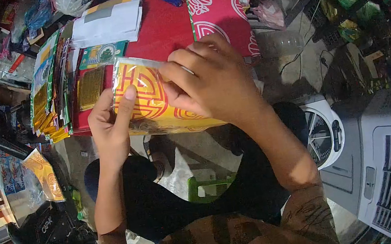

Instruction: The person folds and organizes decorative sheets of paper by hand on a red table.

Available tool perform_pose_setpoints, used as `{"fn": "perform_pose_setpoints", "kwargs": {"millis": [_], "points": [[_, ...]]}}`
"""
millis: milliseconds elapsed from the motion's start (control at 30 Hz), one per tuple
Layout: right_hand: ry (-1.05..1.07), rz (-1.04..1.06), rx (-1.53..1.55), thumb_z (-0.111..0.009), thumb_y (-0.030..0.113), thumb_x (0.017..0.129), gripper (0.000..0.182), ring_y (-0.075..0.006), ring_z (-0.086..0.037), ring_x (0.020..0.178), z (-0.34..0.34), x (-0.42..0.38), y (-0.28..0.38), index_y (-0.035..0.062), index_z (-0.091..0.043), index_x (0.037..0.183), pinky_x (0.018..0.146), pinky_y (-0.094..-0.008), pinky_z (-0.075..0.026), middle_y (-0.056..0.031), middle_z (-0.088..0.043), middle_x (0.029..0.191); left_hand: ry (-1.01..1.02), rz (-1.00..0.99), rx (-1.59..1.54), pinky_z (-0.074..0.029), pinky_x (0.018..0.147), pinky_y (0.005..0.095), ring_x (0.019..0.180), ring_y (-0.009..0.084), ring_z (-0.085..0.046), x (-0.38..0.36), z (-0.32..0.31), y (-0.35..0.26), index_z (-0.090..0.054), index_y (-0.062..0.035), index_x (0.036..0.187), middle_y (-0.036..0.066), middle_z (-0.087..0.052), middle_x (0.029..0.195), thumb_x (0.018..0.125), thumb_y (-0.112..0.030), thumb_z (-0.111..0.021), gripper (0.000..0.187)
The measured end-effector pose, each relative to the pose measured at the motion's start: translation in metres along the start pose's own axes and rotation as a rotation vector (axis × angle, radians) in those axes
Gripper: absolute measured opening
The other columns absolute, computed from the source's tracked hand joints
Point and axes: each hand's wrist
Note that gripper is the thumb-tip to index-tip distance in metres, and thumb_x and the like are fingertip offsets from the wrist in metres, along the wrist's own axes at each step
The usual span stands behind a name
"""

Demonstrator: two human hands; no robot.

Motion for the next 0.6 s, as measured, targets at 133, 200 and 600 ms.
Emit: {"fn": "perform_pose_setpoints", "kwargs": {"millis": [133, 200, 600], "points": [[0.05, -0.041, 0.047, -0.09, 0.021, 0.076, 0.037, -0.0213, -0.067, 0.1, 0.006, 0.002, 0.007, 0.0106, -0.073, 0.107, 0.096, -0.0428, -0.053, -0.0023, -0.071, 0.108, -0.011, 0.004, 0.02, -0.053, 0.079, 0.0229, 0.088, 0.0044, -0.066, -0.001, 0.0, 0.003, -0.073, 0.002, 0.11, 0.002, -0.075, 0.099, 0.106, -0.019, -0.073, 0.022], [0.037, -0.027, 0.052, -0.088, 0.025, 0.077, 0.035, -0.021, -0.066, 0.098, 0.001, 0.0, 0.007, 0.0112, -0.072, 0.106, 0.096, -0.0417, -0.051, -0.002, -0.069, 0.105, -0.016, -0.018, 0.035, -0.053, 0.077, 0.0228, 0.087, 0.0042, -0.065, -0.001, -0.001, 0.003, -0.073, 0.0019, 0.109, 0.002, -0.075, 0.097, 0.105, -0.019, -0.074, 0.021], [0.14, -0.014, 0.068, -0.085, 0.012, 0.079, 0.021, -0.0211, -0.067, 0.088, 0.006, 0.005, 0.008, 0.0094, -0.071, 0.094, 0.095, -0.0394, -0.05, -0.0022, -0.071, 0.092, 0.039, 0.017, 0.111, -0.053, 0.077, 0.0233, 0.087, 0.0043, -0.064, -0.003, -0.002, 0.006, -0.072, 0.0024, 0.111, 0.001, -0.074, 0.097, 0.103, -0.018, -0.077, 0.022]]}}
Point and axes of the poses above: each hand's wrist, its own x-axis towards the middle knuckle, its own z-axis out of the back of the hand, y = z × x
